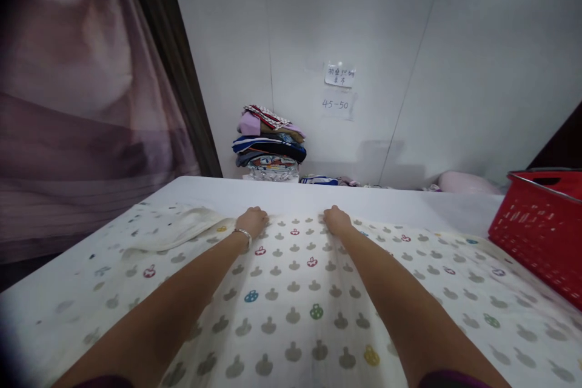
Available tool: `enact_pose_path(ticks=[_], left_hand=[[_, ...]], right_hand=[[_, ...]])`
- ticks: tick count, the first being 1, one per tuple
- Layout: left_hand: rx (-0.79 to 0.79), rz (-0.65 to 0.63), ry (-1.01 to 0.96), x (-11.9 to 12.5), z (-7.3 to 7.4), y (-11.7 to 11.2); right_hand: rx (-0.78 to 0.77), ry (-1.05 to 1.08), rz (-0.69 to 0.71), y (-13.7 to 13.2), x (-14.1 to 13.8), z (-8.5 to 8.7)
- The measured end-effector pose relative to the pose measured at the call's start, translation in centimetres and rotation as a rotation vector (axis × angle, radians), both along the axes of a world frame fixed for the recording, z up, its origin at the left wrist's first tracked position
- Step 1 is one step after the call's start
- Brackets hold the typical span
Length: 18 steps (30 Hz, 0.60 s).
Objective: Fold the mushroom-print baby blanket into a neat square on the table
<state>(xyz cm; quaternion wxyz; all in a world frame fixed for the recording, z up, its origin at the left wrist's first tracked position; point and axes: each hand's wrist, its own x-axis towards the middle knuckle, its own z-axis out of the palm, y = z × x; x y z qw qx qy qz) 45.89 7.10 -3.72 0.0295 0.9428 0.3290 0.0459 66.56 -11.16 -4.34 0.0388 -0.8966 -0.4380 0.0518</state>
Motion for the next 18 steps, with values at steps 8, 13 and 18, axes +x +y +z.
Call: enact_pose_path(ticks=[8,13,18], left_hand=[[0.036,-0.107,-0.057,-1.6,0.7,-0.8],[0.0,-0.109,-0.077,-1.8,0.9,-0.2],[-0.093,-0.071,-0.013,-1.2,0.9,0.5]], right_hand=[[0.059,0.033,-0.004,0.5,0.1,0.3],[0.121,0.054,0.03,-0.5,0.0,0.9],[0.096,0.064,0.052,-0.2,0.6,1.0]])
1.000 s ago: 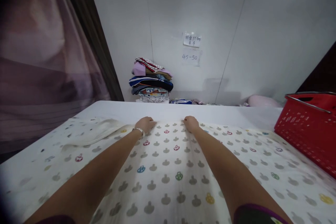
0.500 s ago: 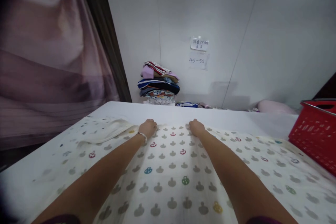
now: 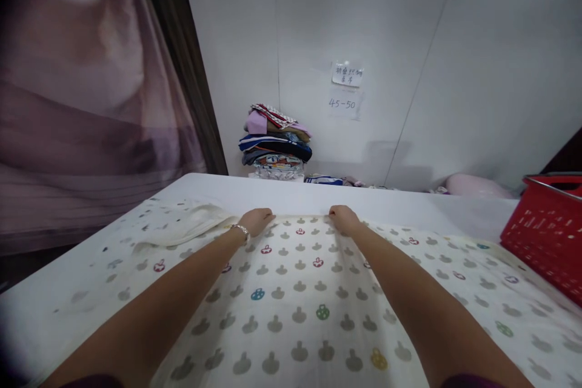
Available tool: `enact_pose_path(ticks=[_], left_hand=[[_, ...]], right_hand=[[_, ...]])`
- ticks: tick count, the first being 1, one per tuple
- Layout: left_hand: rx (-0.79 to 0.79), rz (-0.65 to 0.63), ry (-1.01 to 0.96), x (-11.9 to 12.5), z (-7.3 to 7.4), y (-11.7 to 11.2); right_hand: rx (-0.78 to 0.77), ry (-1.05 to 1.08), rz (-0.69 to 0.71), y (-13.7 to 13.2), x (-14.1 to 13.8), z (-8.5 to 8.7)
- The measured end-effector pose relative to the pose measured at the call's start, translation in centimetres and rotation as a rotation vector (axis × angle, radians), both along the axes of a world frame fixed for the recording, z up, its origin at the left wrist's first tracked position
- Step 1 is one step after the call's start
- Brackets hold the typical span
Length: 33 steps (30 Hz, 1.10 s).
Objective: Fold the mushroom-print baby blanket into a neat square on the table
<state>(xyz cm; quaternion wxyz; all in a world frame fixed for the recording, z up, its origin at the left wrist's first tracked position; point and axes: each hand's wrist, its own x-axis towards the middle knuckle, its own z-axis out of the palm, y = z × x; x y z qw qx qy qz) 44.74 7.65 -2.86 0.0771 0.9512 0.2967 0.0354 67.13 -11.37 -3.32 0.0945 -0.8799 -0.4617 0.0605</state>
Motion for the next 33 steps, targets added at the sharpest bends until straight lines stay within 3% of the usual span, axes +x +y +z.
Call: enact_pose_path(ticks=[9,15,21,28,33], left_hand=[[0.0,0.074,-0.007,1.8,0.2,-0.4],[-0.056,0.009,-0.118,-0.2,1.2,-0.7],[-0.22,-0.102,0.016,-1.7,1.5,-0.7],[-0.091,0.073,0.05,0.7,0.4,-0.7],[0.002,0.067,0.028,1.3,-0.1,-0.8]], right_hand=[[-0.057,-0.018,-0.045,1.2,0.2,-0.8],[0.005,-0.002,-0.043,0.2,0.1,0.0],[-0.063,0.114,0.092,-1.1,0.7,0.7],[-0.118,-0.003,0.041,0.8,0.3,0.0],[-0.146,-0.077,0.005,1.3,0.6,-0.9]])
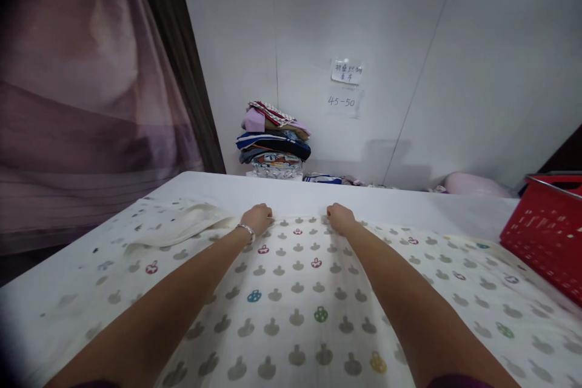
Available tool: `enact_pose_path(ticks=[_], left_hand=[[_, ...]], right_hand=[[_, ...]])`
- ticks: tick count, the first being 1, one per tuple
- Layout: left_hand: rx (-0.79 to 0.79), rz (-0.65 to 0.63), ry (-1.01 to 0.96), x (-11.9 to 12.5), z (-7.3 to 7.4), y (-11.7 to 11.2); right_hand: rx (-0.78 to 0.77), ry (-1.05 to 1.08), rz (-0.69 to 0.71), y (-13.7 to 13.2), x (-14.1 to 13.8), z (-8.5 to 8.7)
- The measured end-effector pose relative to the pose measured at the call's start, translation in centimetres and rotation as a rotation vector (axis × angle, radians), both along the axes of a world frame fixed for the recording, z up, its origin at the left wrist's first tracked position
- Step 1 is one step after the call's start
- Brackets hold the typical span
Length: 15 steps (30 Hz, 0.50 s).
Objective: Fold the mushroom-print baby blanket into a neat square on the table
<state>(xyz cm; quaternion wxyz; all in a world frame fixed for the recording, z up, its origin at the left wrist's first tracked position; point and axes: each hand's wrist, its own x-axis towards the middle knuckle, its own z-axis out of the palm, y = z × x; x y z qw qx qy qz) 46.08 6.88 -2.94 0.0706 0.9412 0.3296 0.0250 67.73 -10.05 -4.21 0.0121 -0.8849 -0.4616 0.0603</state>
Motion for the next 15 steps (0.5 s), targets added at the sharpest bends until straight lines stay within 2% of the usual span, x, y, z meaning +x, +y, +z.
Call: enact_pose_path(ticks=[4,8,11,15], left_hand=[[0.033,-0.032,0.002,0.1,0.0,0.2],[0.031,-0.063,0.007,0.2,0.6,0.5],[0.052,-0.082,-0.031,0.0,1.6,0.7],[0.088,-0.102,-0.06,-0.4,3.5,-0.2]], right_hand=[[-0.028,-0.038,0.015,0.1,0.1,0.0],[-0.046,-0.076,0.061,-0.1,-0.5,1.2],[0.017,-0.13,0.108,-0.9,-0.6,2.6],[0.146,-0.062,0.037,-2.6,0.3,3.7]])
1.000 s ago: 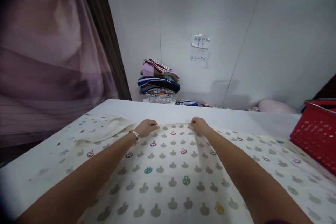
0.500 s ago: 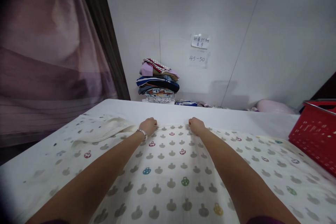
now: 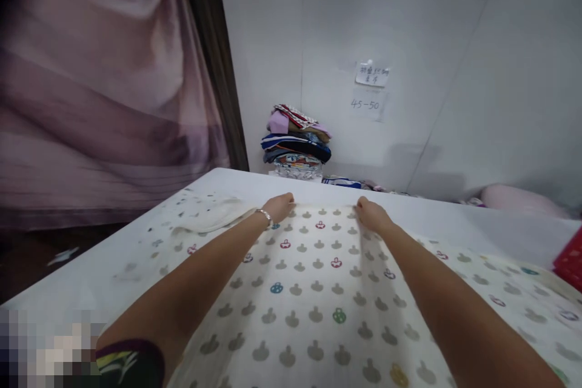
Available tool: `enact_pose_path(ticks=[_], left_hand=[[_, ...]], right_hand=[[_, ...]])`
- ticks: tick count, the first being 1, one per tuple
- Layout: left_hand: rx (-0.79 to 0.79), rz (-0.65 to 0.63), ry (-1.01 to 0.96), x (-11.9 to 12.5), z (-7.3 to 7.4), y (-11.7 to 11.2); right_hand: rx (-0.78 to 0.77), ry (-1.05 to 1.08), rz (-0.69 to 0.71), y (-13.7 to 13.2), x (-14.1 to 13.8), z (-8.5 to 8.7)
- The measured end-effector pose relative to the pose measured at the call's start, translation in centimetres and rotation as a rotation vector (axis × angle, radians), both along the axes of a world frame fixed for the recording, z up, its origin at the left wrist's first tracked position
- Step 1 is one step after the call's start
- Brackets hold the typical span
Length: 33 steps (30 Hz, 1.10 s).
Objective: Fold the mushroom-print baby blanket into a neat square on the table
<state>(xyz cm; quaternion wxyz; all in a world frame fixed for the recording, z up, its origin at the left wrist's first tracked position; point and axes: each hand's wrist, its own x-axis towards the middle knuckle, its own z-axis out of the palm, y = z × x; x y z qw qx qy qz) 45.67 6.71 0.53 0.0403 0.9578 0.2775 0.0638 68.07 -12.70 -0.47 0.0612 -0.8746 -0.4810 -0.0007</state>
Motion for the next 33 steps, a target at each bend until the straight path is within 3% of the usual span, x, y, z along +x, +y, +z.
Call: enact_pose_path(ticks=[7,12,17,20,23,26,28,30,33], left_hand=[[0.127,-0.084,-0.037,-1.1,3.3,-3.9],[0.137,-0.179,-0.008,-6.4,4.4,-6.7],[0.158,-0.267,-0.007,-12.7,3.4,-8.6],[0.139,-0.185,0.009,-16.0,3.4,-8.9],[0.12,-0.081,-0.032,-19.3,4.0,-9.8],[0.106,-0.021,-0.115,-22.3,4.0,-12.4],[0.065,-0.026,-0.144,-23.7,3.2,-14.8],[0.002,-0.078,-0.116,-24.4,1.8,-17.2],[-0.056,-0.137,-0.02,-24.9,-0.1,-20.1]], right_hand=[[0.251,0.007,-0.001,-3.7,0.7,1.2],[0.342,0.009,0.036,-10.5,-2.2,2.0],[0.369,-0.012,0.094,-19.5,-4.0,-2.0],[0.394,-0.002,0.022,-23.7,-3.8,-4.2],[0.376,-0.001,-0.008,-26.5,-2.9,-5.3],[0.27,0.015,-0.027,-27.6,-2.6,-5.5],[0.191,0.013,-0.035,-27.1,-4.2,-5.1],[0.183,0.005,0.031,-25.6,-8.1,-4.1],[0.231,0.202,0.299,-21.8,-17.7,-2.1]])
